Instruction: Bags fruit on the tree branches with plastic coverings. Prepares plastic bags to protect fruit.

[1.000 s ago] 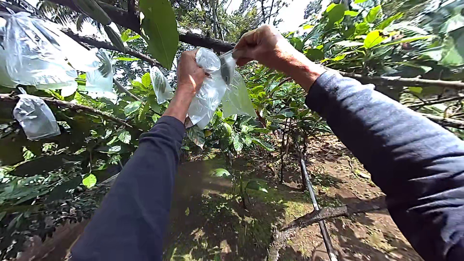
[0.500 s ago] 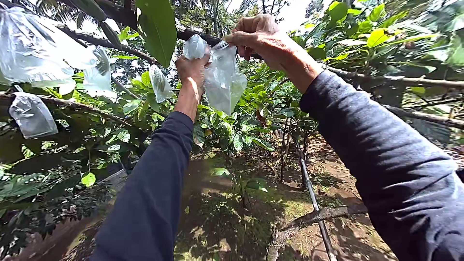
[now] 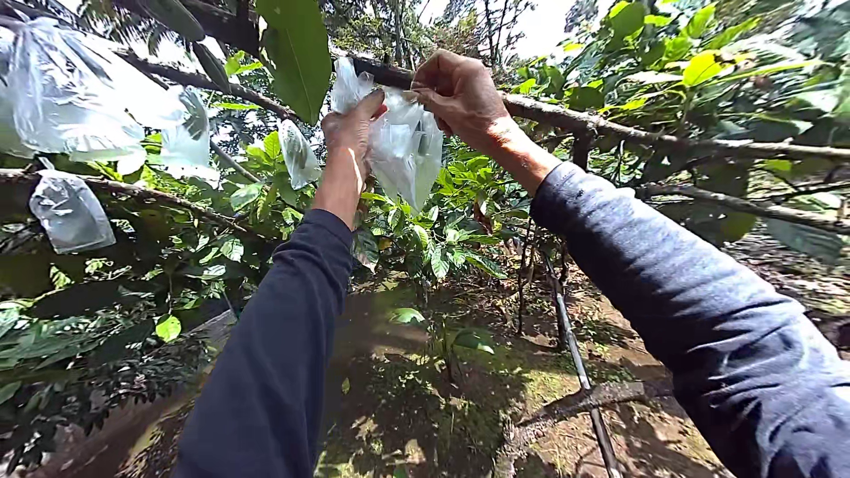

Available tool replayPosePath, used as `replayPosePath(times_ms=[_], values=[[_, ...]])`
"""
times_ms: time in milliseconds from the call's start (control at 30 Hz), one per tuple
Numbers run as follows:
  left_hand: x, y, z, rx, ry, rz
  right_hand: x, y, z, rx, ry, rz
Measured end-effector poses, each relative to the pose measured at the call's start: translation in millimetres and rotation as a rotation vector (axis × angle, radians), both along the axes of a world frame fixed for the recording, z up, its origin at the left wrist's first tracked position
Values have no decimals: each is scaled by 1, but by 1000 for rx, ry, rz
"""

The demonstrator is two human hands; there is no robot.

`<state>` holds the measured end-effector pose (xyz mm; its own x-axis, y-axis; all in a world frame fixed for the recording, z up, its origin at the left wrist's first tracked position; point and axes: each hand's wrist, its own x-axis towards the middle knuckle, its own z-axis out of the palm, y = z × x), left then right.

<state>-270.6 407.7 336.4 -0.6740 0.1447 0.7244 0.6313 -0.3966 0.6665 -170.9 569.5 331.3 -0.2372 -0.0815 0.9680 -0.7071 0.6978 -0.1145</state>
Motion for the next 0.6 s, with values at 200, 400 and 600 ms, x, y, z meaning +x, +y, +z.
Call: replayPosePath(times_ms=[200,400,600], values=[[5,-4,-9,29,63,-231,-8,0,-13,-64,110,6],[40,-11,-43,169,154,-433,-30,-10,-21,-107,273,-50],[27,-1,-48,200,284,-513,-45,-13,-26,-150,378,-185]])
